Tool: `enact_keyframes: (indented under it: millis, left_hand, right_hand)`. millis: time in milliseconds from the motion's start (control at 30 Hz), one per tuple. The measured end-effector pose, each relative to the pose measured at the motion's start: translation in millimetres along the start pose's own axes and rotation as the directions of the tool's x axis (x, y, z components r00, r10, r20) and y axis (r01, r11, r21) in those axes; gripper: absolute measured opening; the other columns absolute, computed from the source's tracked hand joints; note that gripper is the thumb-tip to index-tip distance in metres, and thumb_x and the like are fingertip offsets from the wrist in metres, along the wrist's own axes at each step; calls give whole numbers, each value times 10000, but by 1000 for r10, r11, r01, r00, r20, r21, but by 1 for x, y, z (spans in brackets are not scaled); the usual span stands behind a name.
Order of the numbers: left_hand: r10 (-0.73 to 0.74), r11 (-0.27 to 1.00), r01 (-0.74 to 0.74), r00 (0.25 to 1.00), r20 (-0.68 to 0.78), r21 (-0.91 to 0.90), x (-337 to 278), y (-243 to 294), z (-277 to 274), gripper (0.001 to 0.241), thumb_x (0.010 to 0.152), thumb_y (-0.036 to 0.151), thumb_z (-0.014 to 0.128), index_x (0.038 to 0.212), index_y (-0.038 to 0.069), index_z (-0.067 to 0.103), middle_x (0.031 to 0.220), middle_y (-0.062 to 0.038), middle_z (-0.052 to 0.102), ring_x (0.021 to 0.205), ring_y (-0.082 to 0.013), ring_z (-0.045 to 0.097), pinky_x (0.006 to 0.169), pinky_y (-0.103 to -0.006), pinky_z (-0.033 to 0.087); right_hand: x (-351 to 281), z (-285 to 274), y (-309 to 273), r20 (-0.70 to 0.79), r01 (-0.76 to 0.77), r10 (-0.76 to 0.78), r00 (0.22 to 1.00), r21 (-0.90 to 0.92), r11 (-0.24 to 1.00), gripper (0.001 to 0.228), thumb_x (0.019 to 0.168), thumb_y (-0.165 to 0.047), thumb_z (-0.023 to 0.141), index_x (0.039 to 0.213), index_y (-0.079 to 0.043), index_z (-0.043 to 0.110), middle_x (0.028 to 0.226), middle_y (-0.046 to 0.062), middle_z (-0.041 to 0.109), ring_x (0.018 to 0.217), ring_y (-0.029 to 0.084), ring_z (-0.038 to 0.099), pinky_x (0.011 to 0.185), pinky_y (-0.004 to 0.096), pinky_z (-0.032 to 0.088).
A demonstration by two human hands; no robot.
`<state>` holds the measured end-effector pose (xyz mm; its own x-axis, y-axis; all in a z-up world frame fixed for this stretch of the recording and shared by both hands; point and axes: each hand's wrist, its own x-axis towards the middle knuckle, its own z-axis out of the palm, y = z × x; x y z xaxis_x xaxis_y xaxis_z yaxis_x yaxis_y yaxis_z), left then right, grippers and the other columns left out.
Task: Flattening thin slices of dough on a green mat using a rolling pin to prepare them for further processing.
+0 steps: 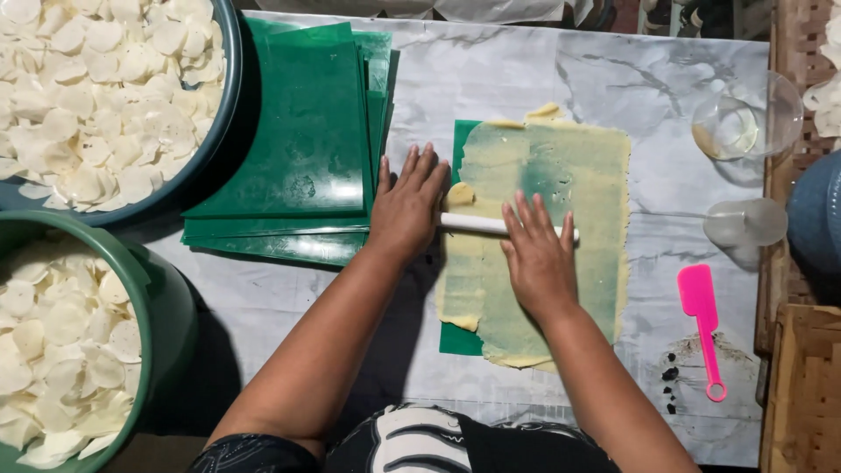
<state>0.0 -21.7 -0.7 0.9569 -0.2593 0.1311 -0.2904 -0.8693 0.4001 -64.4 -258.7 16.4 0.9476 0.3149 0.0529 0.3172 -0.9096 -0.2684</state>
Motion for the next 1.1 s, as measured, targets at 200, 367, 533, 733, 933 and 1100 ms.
enact_keyframes:
  millis: [200,367,533,733,933,1100]
  left_hand:
    - [121,993,-121,993,-9,-7,23,-20,55,511,935,272,650,1425,370,543,1230,82,619,1225,-168,590,1122,-510,391]
    - [163,964,-174,984,-73,-201,-4,1,30,263,864,258,763,1119,307,721,1081,21,656,1053,-234,652,929,-412,515]
    - [260,926,-286,956,-133,-247,-15,2,13,185,975,373,652,873,250,747,944,14,712,961,-219,686,895,-394,515]
    - [100,990,-125,952,-289,-70,-14,9,-2,323,1069,328,553,1301,127,654,1302,-144,658,1293,-361,602,1136,-531,409]
    - [-145,982,147,989,-21,121,-20,20,1,565,1108,381,312,1594,103,383,1697,-160,273,1580,-345,178,1277,-511,96]
    - [-270,961,262,957,103,83,23,11,-9,616,1116,396,268,1650,91,225,1732,-167,118,1605,-346,51,1284,-565,-16]
  right_hand:
    - [-34,25,18,-272,36,-85,959,-179,983,430,949,-216,674,1355,-357,656,1100,-58,601,1156,199,567,1140,679,276]
    - [-59,-3,38,-299,110,-160,941,-177,978,386,940,-184,685,1312,-289,686,1084,-26,591,1068,211,591,1086,556,377]
    - [-43,-19,38,-326,169,-226,918,-195,966,332,928,-165,713,1244,-266,723,1088,-12,582,1021,211,609,967,438,447]
    - [-3,-4,23,-336,213,-249,908,-139,967,351,948,-153,675,1278,-272,701,1092,-15,558,1072,211,594,933,398,432]
    - [16,2,1,-109,63,-72,991,-80,995,588,1120,-418,362,1583,-61,424,1658,226,369,1516,386,357,1165,706,177]
    - [74,0,5,-63,-104,97,993,-121,987,628,1140,-468,291,1611,-71,413,1695,222,317,1589,343,227,1175,739,59]
